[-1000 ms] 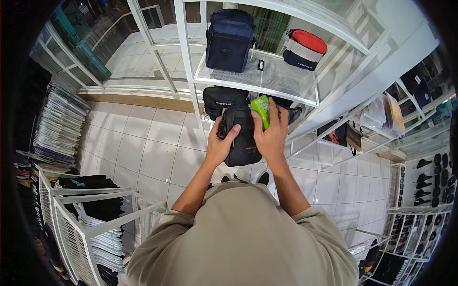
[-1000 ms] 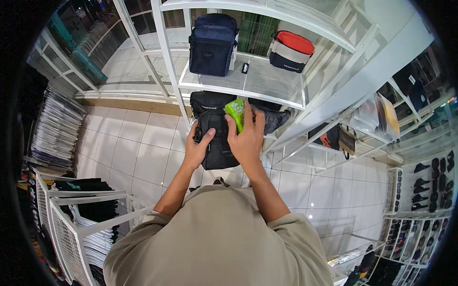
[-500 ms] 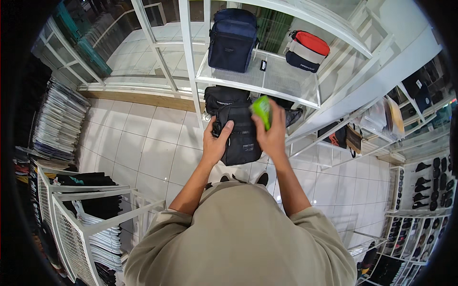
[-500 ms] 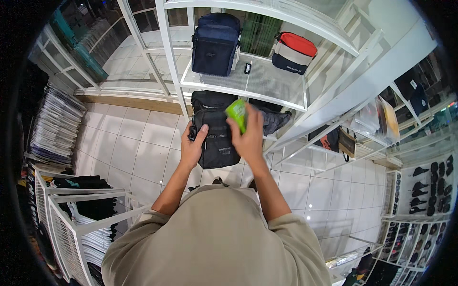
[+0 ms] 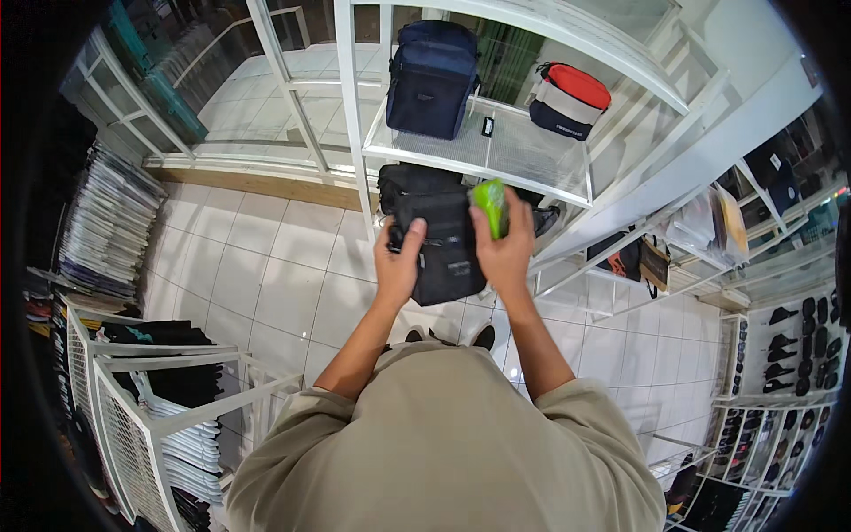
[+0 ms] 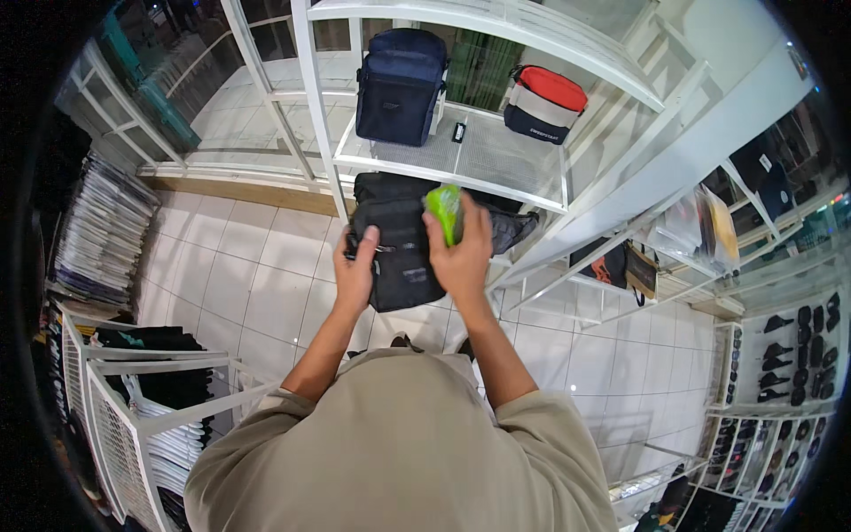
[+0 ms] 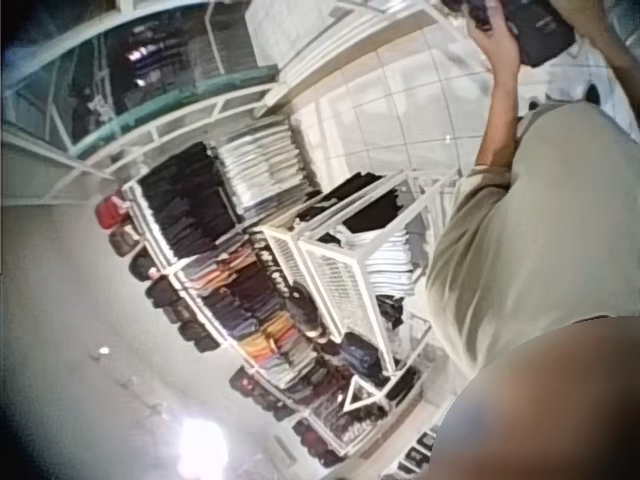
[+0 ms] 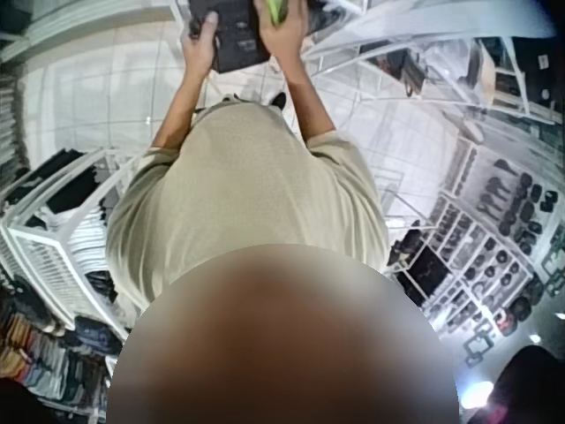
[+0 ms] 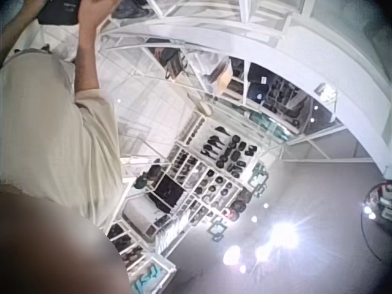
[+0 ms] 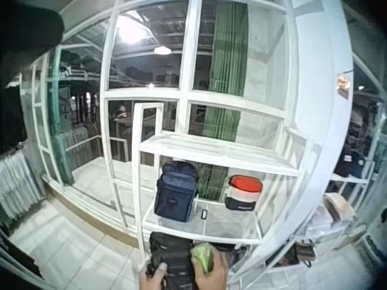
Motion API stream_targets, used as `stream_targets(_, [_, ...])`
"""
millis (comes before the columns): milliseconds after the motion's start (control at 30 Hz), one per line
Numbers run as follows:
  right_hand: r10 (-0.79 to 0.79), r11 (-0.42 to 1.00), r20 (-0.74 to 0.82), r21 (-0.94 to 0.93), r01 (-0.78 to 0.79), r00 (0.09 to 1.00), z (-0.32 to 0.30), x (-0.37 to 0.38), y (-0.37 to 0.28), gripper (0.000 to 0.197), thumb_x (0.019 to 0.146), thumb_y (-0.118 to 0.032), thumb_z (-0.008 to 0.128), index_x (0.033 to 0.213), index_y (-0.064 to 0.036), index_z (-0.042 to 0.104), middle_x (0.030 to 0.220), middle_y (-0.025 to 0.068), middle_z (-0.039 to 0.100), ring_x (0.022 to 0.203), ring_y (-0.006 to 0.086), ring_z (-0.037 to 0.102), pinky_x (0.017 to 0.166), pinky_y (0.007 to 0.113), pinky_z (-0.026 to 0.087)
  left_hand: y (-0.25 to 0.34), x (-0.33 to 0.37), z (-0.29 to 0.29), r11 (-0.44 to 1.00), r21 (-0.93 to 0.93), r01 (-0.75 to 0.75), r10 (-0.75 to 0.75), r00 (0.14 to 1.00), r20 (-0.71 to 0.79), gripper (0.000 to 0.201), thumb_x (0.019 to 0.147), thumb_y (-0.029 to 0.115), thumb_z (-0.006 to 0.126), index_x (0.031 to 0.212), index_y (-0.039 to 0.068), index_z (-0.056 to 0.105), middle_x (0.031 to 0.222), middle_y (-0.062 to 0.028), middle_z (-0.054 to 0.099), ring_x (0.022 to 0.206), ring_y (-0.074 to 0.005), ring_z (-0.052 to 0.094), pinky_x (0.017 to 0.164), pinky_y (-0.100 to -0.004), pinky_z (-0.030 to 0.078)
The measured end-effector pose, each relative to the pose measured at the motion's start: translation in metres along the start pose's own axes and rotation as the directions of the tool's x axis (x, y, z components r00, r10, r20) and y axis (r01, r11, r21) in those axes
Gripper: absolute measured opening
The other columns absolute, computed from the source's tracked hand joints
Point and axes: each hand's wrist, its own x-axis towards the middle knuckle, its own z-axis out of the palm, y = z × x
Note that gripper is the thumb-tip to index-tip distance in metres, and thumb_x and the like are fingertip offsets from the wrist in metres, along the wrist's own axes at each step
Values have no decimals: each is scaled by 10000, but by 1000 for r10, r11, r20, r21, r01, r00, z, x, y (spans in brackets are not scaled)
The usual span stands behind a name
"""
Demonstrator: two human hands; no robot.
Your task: Cleaning and dusting merchandise bags on a display shelf in a clothing store.
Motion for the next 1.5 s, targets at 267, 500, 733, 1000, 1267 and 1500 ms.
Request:
stream_targets(267, [58, 991, 73, 118, -66, 996, -7, -30, 7, 531, 893, -233, 801, 1317, 25, 611, 1100, 240, 660, 991, 414, 655, 862, 444, 522, 2, 0, -12, 993, 97, 63, -64, 998, 6, 401, 978, 295, 741, 1198, -32, 664, 1040, -66, 717, 944, -118, 634, 845, -249, 504])
stream_targets(500, [128, 986, 179, 84, -145, 975, -15, -74, 15, 567, 861, -213, 823, 1320, 53, 622, 1128, 252, 675, 1038, 410, 679, 917, 441, 528, 8, 18, -4, 998, -61, -27, 23, 998, -57, 287, 1006, 262, 714, 1116, 0, 681, 1002, -29, 702, 895, -88, 607, 814, -245, 502])
stream_targets(733, [148, 988, -85, -38, -151, 985, -11, -6, 18, 554, 863, -276, 814, 1290, 30, 640, 1040, 253, 654, 933, 440, 661, 808, 492, 523, -14, -24, 12, 999, 43, 29, -33, 993, 110, 313, 968, 203, 750, 1166, -21, 659, 987, -36, 714, 883, -78, 626, 779, -250, 515])
stream_targets(1000, [65, 990, -15, -124, -67, 998, -3, -7, 12, 600, 847, -286, 822, 1309, 52, 645, 1013, 233, 666, 910, 396, 681, 772, 444, 541, -8, -11, 10, 997, 73, -17, 11, 996, 89, 339, 971, 192, 745, 1183, -50, 637, 1023, -69, 721, 902, -105, 647, 798, -255, 527])
stream_targets(1267, [7, 999, 37, -33, -6, 999, -2, -9, 0, 569, 869, -302, 805, 1286, 54, 653, 1000, 241, 674, 893, 413, 683, 787, 432, 546, -7, -15, 3, 994, 52, -94, 88, 989, 117, 316, 969, 199, 751, 1147, -39, 643, 989, -55, 725, 862, -93, 644, 786, -253, 529])
stream_targets(1500, [-124, 987, 130, 116, 110, 984, 1, -22, -14, 630, 803, -246, 861, 1326, 33, 644, 999, 217, 655, 891, 394, 670, 813, 439, 537, -11, -8, 3, 982, 176, -64, 44, 993, 114, 342, 966, 210, 754, 1163, -48, 645, 988, -59, 725, 869, -89, 634, 787, -247, 517])
